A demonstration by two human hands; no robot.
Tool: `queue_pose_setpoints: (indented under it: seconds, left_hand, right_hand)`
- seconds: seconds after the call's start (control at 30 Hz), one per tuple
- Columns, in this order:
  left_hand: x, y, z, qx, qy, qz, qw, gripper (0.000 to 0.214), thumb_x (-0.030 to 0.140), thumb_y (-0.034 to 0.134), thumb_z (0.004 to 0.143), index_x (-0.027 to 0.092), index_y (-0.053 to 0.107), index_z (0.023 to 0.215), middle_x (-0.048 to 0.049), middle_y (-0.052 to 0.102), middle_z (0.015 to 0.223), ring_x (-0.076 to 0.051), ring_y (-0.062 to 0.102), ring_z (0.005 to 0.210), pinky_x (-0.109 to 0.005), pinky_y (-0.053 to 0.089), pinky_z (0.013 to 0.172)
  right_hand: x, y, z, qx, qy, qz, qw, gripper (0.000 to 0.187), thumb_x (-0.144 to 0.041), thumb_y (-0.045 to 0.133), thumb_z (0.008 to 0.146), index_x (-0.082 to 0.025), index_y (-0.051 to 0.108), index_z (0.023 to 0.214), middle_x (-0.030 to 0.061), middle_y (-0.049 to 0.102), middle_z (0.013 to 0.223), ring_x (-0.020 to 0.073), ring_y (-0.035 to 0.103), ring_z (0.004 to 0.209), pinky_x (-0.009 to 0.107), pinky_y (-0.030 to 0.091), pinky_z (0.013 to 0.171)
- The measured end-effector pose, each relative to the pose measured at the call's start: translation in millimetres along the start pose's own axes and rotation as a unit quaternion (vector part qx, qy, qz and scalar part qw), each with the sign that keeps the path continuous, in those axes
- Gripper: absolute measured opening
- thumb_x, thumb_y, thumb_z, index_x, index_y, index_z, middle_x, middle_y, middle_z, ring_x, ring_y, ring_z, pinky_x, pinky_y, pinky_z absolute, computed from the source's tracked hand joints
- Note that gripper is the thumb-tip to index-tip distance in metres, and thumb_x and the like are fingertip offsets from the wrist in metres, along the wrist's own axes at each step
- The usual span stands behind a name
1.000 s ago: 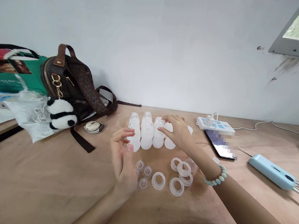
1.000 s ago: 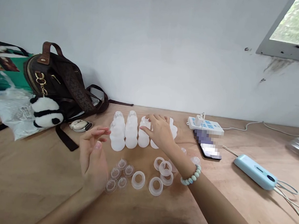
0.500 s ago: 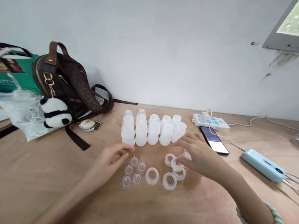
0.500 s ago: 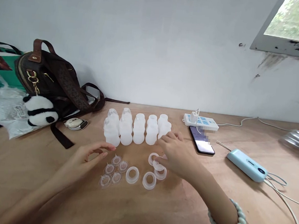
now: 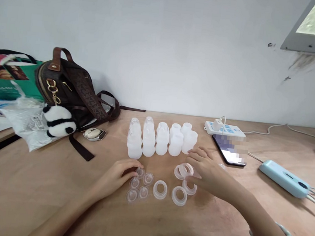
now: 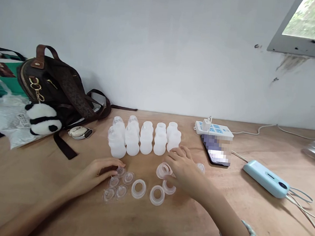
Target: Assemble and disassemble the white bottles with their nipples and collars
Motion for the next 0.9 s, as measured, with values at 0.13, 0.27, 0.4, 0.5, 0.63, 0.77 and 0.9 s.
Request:
queue_pose_setpoints:
  seconds: [0.13, 0.27, 0.4, 0.5, 0.63, 0.77, 0.9]
  left_hand:
    - [12.1, -10.8, -3.1, 0.064, -0.003, -0.028, 0.998, 0.017, 0.027, 0.058, 0.092, 0.026, 0.072, 0.102, -0.0068, 0.076, 0.105, -0.025, 0.071, 0.094, -0.037, 0.057, 0.086]
    - [34.2, -12.1, 1.7, 0.087, -0.036, -0.150, 0.984, 0.016, 0.031, 0.059, 0.094, 0.026, 0.067, 0.106, -0.0068, 0.073, 0.101, -0.023, 0.071, 0.089, -0.035, 0.059, 0.077]
    - [56.3, 3.4, 18.0, 0.072, -0.081, -0.326, 0.939, 0.017, 0.033, 0.074, 0.083, 0.021, 0.065, 0.093, -0.0038, 0.065, 0.085, -0.021, 0.069, 0.079, -0.027, 0.056, 0.059]
    - [64.3, 19.8, 28.3, 0.072, -0.121, -0.409, 0.902, 0.029, 0.034, 0.082, 0.076, 0.020, 0.062, 0.092, 0.0003, 0.063, 0.076, -0.015, 0.064, 0.066, -0.022, 0.051, 0.052]
    - [67.6, 38.0, 30.9, 0.068, -0.120, -0.446, 0.884, 0.034, 0.037, 0.085, 0.073, 0.017, 0.063, 0.089, -0.0029, 0.068, 0.081, -0.014, 0.064, 0.071, -0.024, 0.053, 0.063]
    - [69.1, 46.6, 25.3, 0.055, -0.079, -0.467, 0.879, 0.029, 0.040, 0.073, 0.086, 0.019, 0.063, 0.103, -0.0052, 0.071, 0.088, -0.016, 0.065, 0.076, -0.028, 0.054, 0.071]
    - [70.3, 49.3, 20.6, 0.052, -0.060, -0.441, 0.894, 0.031, 0.034, 0.071, 0.088, 0.023, 0.057, 0.113, -0.0042, 0.070, 0.093, -0.019, 0.066, 0.084, -0.032, 0.054, 0.076]
  right_hand:
    - [-1.4, -5.1, 0.7, 0.045, 0.006, 0.045, 0.998, 0.014, -0.016, 0.070, 0.084, -0.021, 0.064, 0.096, 0.0067, 0.071, 0.097, 0.0281, 0.063, 0.098, 0.053, 0.048, 0.095]
    - [-12.0, -8.9, 1.6, 0.113, -0.006, 0.098, 0.989, 0.023, -0.020, 0.063, 0.090, -0.023, 0.063, 0.113, 0.0080, 0.071, 0.104, 0.0278, 0.065, 0.098, 0.048, 0.055, 0.086]
    - [-32.0, -15.3, -1.6, 0.231, -0.062, 0.183, 0.954, 0.036, -0.020, 0.059, 0.094, -0.026, 0.055, 0.129, 0.0097, 0.065, 0.115, 0.0242, 0.066, 0.101, 0.039, 0.059, 0.081]
    - [-46.3, -13.6, -5.0, 0.283, -0.121, 0.196, 0.931, 0.047, -0.018, 0.060, 0.094, -0.028, 0.049, 0.138, 0.0102, 0.061, 0.115, 0.0232, 0.064, 0.104, 0.037, 0.058, 0.083]
    - [-49.7, 0.6, -3.1, 0.284, -0.117, 0.179, 0.935, 0.053, -0.015, 0.059, 0.095, -0.029, 0.045, 0.143, 0.0105, 0.060, 0.113, 0.0232, 0.063, 0.102, 0.037, 0.059, 0.081]
    - [-46.0, 15.3, 2.0, 0.267, -0.096, 0.199, 0.938, 0.047, -0.021, 0.056, 0.098, -0.029, 0.048, 0.143, 0.0096, 0.060, 0.110, 0.0224, 0.065, 0.098, 0.037, 0.060, 0.078]
    - [-47.0, 20.8, 3.2, 0.252, -0.097, 0.204, 0.941, 0.047, -0.020, 0.053, 0.099, -0.031, 0.045, 0.145, 0.0081, 0.059, 0.106, 0.0216, 0.064, 0.096, 0.035, 0.060, 0.076]
Point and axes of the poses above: each hand's wrist, its own z-axis towards the middle knuckle, its own y-axis out of the palm, x = y × z, the point moved 4 cm from there along z, towards the middle knuckle
